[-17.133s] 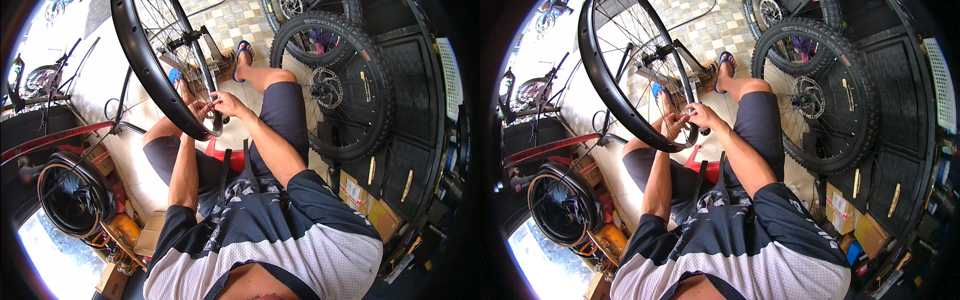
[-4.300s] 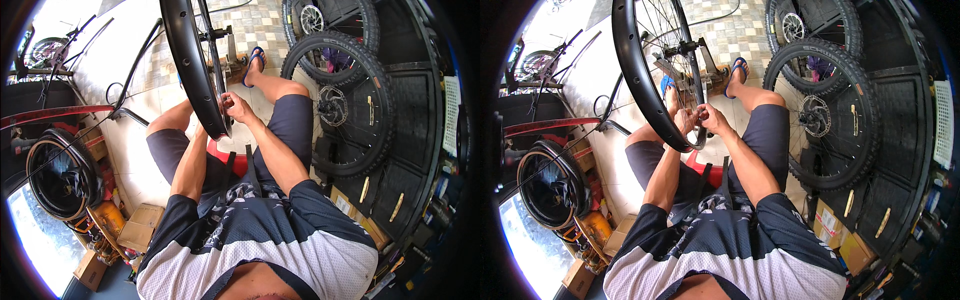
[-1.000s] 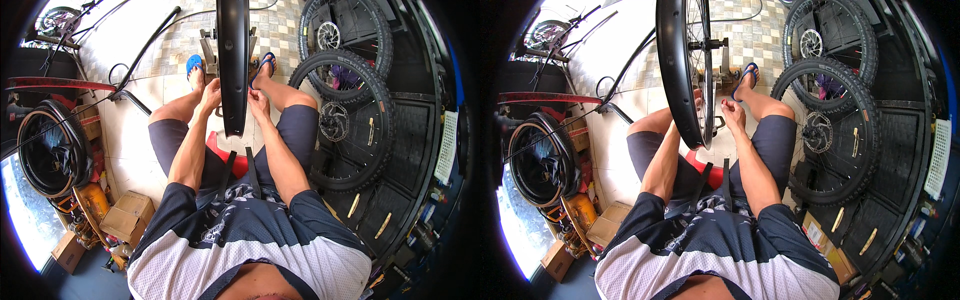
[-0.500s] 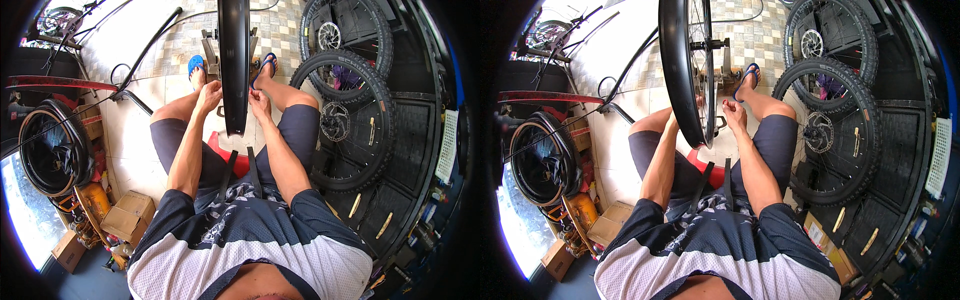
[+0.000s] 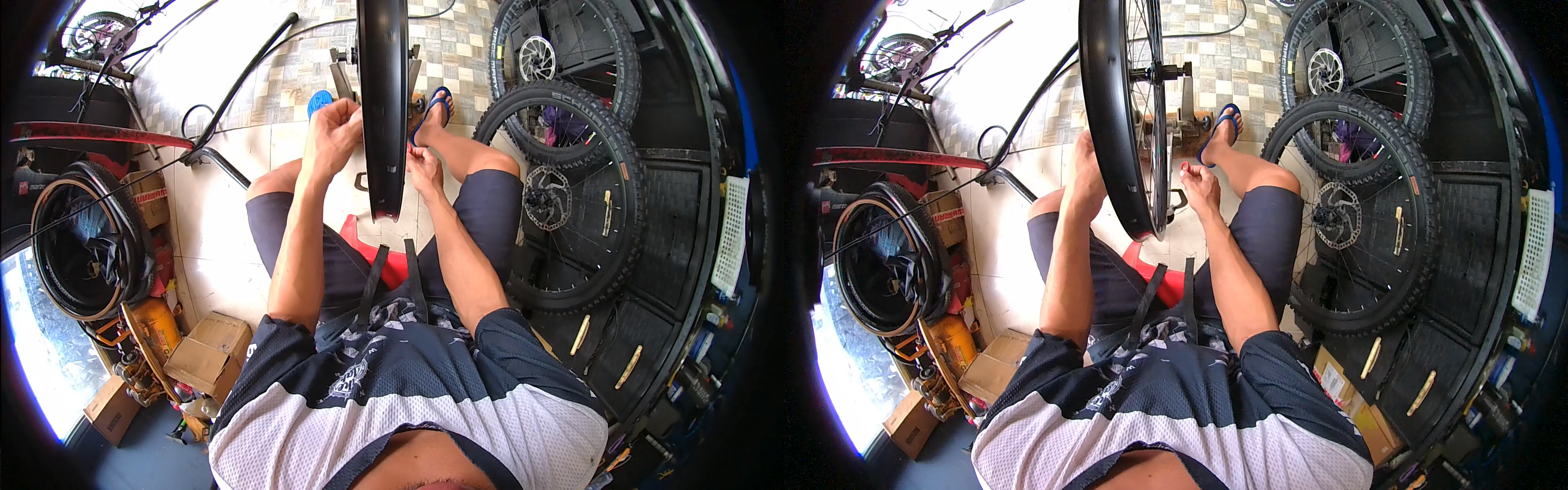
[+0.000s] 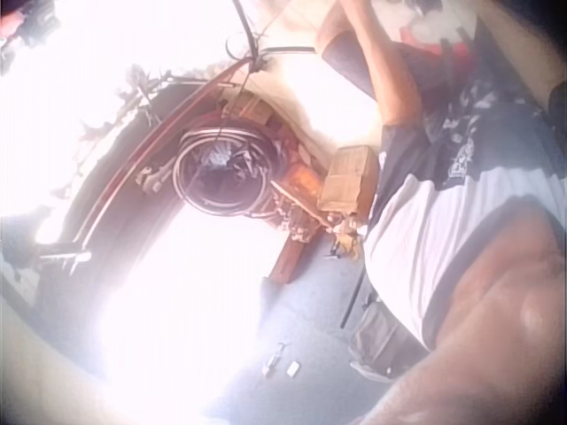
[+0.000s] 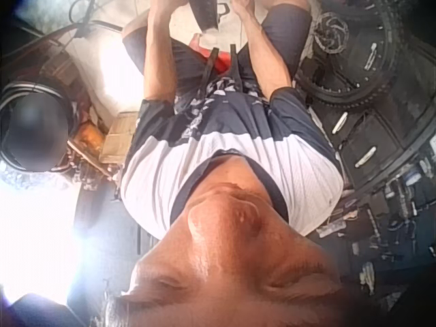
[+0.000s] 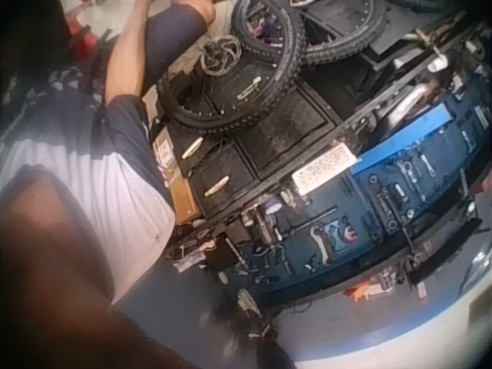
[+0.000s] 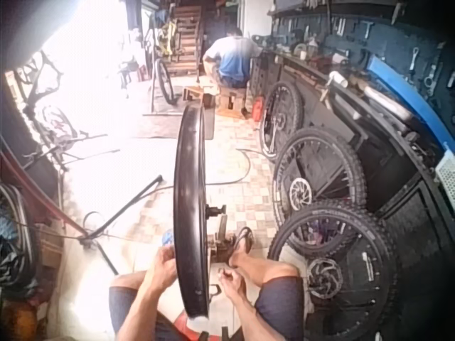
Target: The person installs a bicycle rim onto a wheel hub mounted on a truing stand. They align the rim with the spokes and press it into place, then rotate the wheel to check fit and alignment.
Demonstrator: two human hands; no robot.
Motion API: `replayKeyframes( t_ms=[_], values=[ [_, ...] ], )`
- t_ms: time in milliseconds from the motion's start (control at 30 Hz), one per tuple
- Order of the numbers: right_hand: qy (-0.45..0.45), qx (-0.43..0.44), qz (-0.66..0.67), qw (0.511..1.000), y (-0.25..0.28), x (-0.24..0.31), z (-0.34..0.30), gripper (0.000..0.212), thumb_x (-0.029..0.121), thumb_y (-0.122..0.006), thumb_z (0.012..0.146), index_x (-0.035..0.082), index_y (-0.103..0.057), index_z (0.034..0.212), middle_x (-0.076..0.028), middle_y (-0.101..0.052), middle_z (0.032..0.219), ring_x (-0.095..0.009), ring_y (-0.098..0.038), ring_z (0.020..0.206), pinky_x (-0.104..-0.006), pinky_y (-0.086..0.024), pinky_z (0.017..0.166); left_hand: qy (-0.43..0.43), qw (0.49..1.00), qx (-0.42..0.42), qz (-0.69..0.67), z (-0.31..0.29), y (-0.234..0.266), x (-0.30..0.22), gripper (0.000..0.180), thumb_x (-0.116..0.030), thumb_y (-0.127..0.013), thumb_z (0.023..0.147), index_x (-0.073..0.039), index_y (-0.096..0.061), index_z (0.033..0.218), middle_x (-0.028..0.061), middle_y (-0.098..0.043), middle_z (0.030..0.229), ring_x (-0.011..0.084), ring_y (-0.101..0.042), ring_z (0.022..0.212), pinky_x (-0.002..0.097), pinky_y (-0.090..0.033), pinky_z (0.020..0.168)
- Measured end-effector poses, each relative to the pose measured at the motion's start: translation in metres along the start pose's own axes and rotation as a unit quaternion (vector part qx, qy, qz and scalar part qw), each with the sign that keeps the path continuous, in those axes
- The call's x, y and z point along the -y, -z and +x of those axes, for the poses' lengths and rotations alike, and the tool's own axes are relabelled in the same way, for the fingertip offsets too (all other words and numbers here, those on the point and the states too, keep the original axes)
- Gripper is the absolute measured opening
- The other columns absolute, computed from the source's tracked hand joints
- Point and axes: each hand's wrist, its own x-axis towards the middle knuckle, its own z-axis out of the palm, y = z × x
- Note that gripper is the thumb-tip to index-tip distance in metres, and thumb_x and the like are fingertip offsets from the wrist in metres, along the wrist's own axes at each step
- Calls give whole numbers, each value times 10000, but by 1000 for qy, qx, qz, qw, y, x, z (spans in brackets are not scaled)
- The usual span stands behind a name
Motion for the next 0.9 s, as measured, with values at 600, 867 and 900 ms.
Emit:
replayKeyframes(
  t_ms=[600, 867, 900],
  values=[
    [-11, -5, 14, 1000, 2, 18, -10, 279, 267, -744, 908, 10, -706, 1008, -42, -737, 845, -108, -664, 725, -278, -526, 679, 70, 997, -13, 24, 10, 13, 141, 408, -439, -581, 1048, -41, -663, 1091, -7, -638, 914, 91, -598, 840, 265, -495, 698],
    [-32, -8, -16, 999, 4, 26, -13, 315, 298, -746, 899, 7, -707, 1013, -56, -745, 868, -125, -681, 741, -280, -539, 699, 84, 994, 52, -39, 10, 13, 123, 468, -451, -537, 1068, -36, -652, 886, -21, -593, 812, 87, -522, 754, 270, -444, 681],
    [-14, -1, -8, 1000, 4, 25, -13, 319, 299, -745, 897, 5, -708, 1017, -59, -746, 870, -128, -684, 742, -282, -541, 699, 75, 996, 52, -13, 9, 13, 115, 474, -445, -531, 1071, -36, -641, 859, -22, -582, 779, 86, -517, 734, 267, -439, 675]
  ],
)
